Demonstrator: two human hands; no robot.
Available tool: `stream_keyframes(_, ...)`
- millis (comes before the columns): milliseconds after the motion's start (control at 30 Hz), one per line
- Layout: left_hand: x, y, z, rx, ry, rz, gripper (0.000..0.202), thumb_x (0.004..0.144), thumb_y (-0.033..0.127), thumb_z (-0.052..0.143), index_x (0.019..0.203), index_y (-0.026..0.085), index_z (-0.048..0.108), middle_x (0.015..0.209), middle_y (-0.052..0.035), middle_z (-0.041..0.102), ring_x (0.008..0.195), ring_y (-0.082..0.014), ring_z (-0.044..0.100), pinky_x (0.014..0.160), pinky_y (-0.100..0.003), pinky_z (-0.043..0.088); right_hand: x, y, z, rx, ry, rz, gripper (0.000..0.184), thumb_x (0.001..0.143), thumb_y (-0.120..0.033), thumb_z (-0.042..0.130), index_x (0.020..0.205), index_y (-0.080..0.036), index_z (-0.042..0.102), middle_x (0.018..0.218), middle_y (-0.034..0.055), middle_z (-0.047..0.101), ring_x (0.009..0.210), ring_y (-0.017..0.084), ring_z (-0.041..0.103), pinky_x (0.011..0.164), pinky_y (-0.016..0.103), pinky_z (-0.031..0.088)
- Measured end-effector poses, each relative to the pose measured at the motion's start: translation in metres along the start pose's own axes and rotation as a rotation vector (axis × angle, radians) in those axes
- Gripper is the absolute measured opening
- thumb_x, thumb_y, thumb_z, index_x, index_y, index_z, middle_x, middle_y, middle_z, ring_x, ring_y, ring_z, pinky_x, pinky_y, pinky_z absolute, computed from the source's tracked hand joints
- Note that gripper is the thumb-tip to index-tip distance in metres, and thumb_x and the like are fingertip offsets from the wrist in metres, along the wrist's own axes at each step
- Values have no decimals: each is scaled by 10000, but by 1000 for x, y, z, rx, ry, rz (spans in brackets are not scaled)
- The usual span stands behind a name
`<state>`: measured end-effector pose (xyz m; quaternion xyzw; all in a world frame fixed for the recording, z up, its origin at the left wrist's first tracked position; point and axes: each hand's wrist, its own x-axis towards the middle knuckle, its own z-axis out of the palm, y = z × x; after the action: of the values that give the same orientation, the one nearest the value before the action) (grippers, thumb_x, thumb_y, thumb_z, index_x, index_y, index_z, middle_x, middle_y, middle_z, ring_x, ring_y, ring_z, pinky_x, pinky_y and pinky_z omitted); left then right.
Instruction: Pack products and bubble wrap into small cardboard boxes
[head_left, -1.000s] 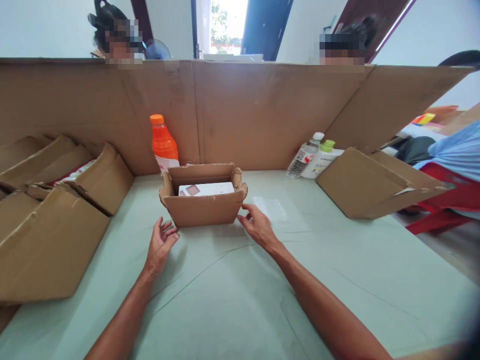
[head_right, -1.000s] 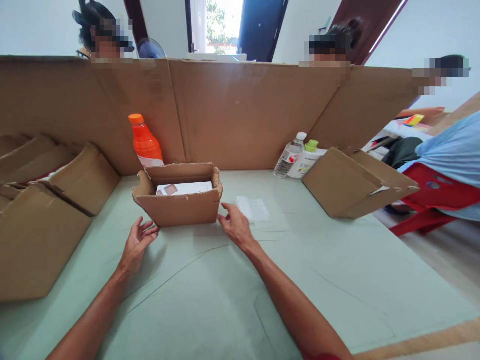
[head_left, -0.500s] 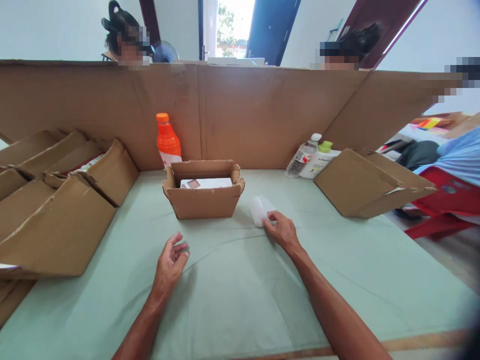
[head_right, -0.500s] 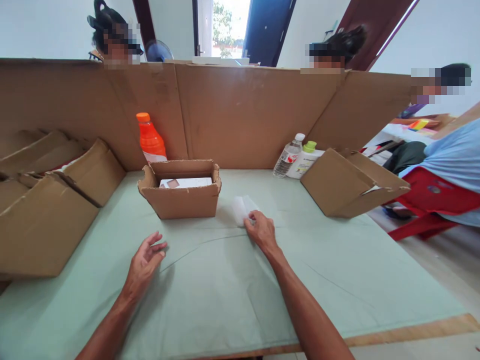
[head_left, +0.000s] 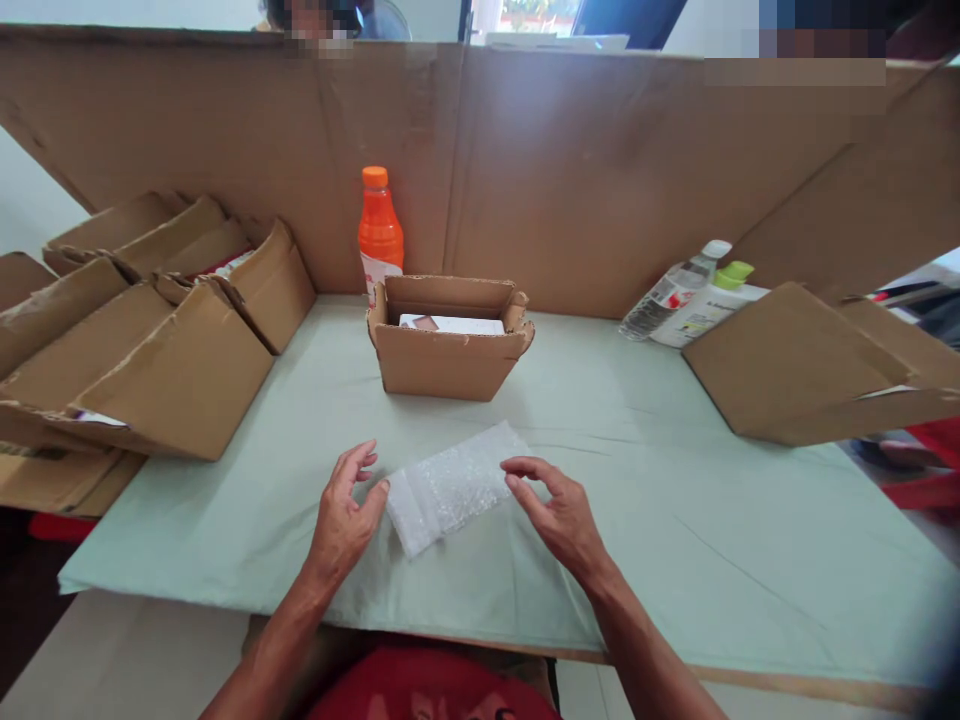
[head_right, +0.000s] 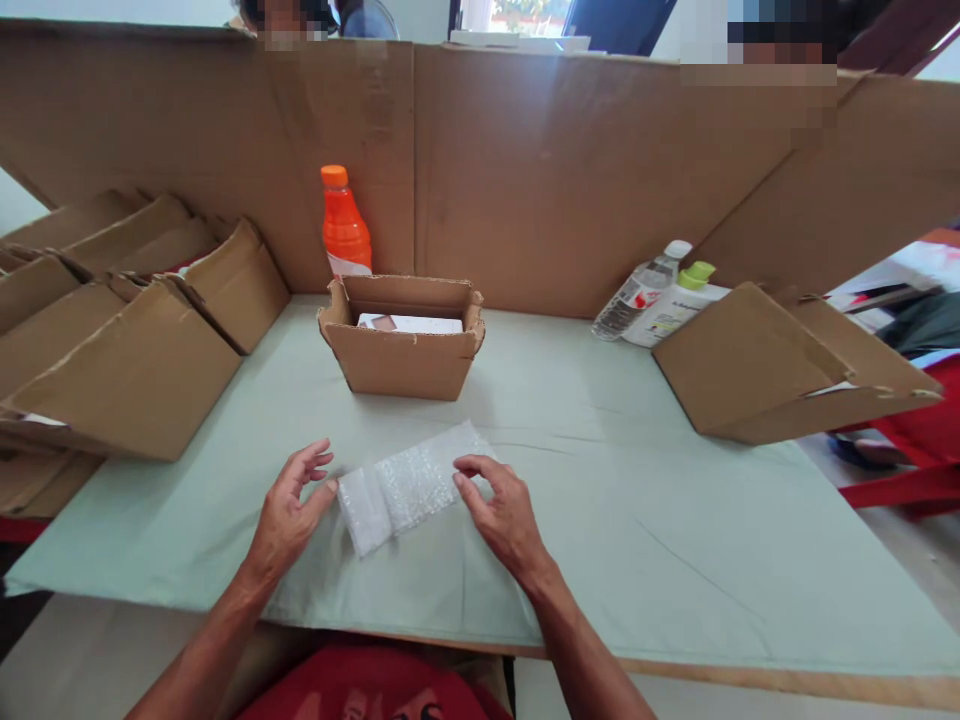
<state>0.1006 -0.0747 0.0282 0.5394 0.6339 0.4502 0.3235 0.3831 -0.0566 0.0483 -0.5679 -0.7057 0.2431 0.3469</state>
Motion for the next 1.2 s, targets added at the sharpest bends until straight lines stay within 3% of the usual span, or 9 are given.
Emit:
stream_keyframes(200, -7, 25, 35, 272, -277, 501, 442, 825, 163, 580, 1263, 215, 616, 1324, -117, 633, 1304, -309, 525, 1105, -504, 417, 13, 20, 19, -188, -85, -120, 276, 912, -290, 555, 1141, -218, 692, 1199, 102, 725, 1132, 267, 649, 992, 457, 480)
stream_keyframes(300, -9, 33, 52, 464, -512, 597, 451, 801, 156, 628, 1247, 221, 612, 1322, -125, 626, 1362, -338, 472, 1157, -568, 331, 12, 19, 36, -335, -205, -203, 333, 905, -244, 557, 1213, -203, 676, 1327, 136, 662, 1232, 308, 586, 997, 496, 459)
stream_keyframes(367, -11, 31, 50, 554, -572, 603, 387, 800, 147, 636, 1180, 224, 636, 1228, -119, 659, 1338, -341, 490, 1182, -619, 250, 11, 21, 39, -407, -241, -224, 340, 904, -250, 572, 1224, -205, 676, 1374, 144, 630, 1270, 329, 554, 997, 510, 449)
stream_keyframes(533, -20, -1, -3, 597, -368, 500, 101, 868, 237, 619, 939, 243, 691, 989, -75, 694, 1103, -294, 603, 1156, -609, 267, 3, 34, 28, -437, -196, -212, 347, 920, -307, 579, 1239, -203, 671, 1390, 138, 619, 1275, 334, 549, 1003, 518, 432)
stream_keyframes(633, -29, -21, -42, 595, -200, 423, 142, 896, 313, 593, 796, 261, 680, 856, -50, 691, 923, -263, 630, 1064, -535, 378, 1, 42, 23, -386, -140, -208, 305, 930, -322, 557, 1184, -223, 695, 1352, 123, 645, 1246, 313, 571, 1002, 505, 434)
stream_keyframes(733, -39, -21, -55, 563, -121, 380, 140, 898, 345, 598, 836, 258, 688, 848, -51, 696, 866, -258, 631, 910, -444, 454, 5, 49, 19, -393, -32, -178, 278, 939, -339, 528, 1124, -231, 706, 1317, 116, 661, 1214, 302, 584, 1001, 499, 429)
stream_keyframes(833, -45, -5, -42, 500, -79, 375, 163, 899, 360, 618, 987, 243, 689, 875, -61, 697, 852, -258, 634, 801, -393, 467, 12, 57, 16, -500, 65, -83, 333, 938, -370, 511, 1175, -202, 675, 1340, 144, 636, 1217, 330, 564, 983, 512, 428)
stream_keyframes(1000, -42, 16, 6, 555, -87, 353, 450, 841, 424, 680, 1228, 205, 612, 970, -100, 682, 905, -291, 629, 804, -417, 479, 13, 70, 18, -624, 89, 3, 436, 944, -435, 480, 1242, -150, 618, 1358, 205, 604, 1217, 377, 539, 938, 540, 436)
stream_keyframes(1200, -35, 17, 38, 815, -220, 330, 253, 808, 350, 712, 1009, 208, 650, 949, -96, 658, 915, -292, 587, 804, -427, 447, 12, 80, 24, -522, 149, -26, 304, 929, -420, 477, 1035, -195, 651, 1266, 151, 670, 1146, 322, 597, 924, 488, 446)
